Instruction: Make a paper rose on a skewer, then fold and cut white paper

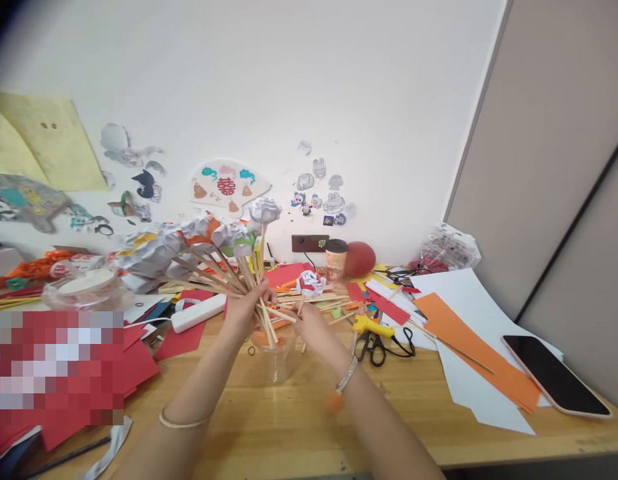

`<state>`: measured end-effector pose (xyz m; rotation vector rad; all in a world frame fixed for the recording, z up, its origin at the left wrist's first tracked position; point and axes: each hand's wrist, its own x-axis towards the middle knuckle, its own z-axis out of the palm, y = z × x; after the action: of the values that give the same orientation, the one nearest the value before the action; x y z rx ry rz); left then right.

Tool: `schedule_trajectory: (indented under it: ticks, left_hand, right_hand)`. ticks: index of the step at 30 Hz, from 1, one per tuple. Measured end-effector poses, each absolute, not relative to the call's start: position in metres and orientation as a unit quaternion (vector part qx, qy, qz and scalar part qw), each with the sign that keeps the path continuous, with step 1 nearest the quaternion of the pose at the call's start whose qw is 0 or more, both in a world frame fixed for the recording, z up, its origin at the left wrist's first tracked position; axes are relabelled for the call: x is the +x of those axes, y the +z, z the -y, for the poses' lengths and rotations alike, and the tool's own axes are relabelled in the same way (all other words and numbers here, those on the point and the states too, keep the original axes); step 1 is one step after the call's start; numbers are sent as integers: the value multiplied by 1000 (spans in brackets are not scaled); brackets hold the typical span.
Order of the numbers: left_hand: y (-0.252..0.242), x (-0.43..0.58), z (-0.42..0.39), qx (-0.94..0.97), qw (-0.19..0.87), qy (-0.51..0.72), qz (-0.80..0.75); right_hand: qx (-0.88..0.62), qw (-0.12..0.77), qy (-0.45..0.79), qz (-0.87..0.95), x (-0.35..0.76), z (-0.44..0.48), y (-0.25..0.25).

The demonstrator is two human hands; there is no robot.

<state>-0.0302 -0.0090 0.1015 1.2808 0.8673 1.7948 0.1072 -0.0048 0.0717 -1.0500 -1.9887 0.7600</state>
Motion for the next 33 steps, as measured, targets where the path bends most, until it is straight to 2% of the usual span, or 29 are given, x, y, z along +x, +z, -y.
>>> schedule_trajectory:
  ticks: [6,15,21,27,33]
  left_hand:
    - [95,-34,7,531,390,670,-344]
    - [97,-39,11,557,353,652,-374]
    - [98,-37,15,552,333,651,-400]
    - [94,-42,13,519,313,678,-416]
    - [95,-45,17,537,308,667,-414]
  right_hand:
    - [-401,388,320,766,108,3,69]
    - [-387,353,401,751,115,6,69]
    - [-378,346,394,763,118,12,78]
    - [-400,285,367,790,124,21,86]
    - [-426,274,376,776,120,23,88]
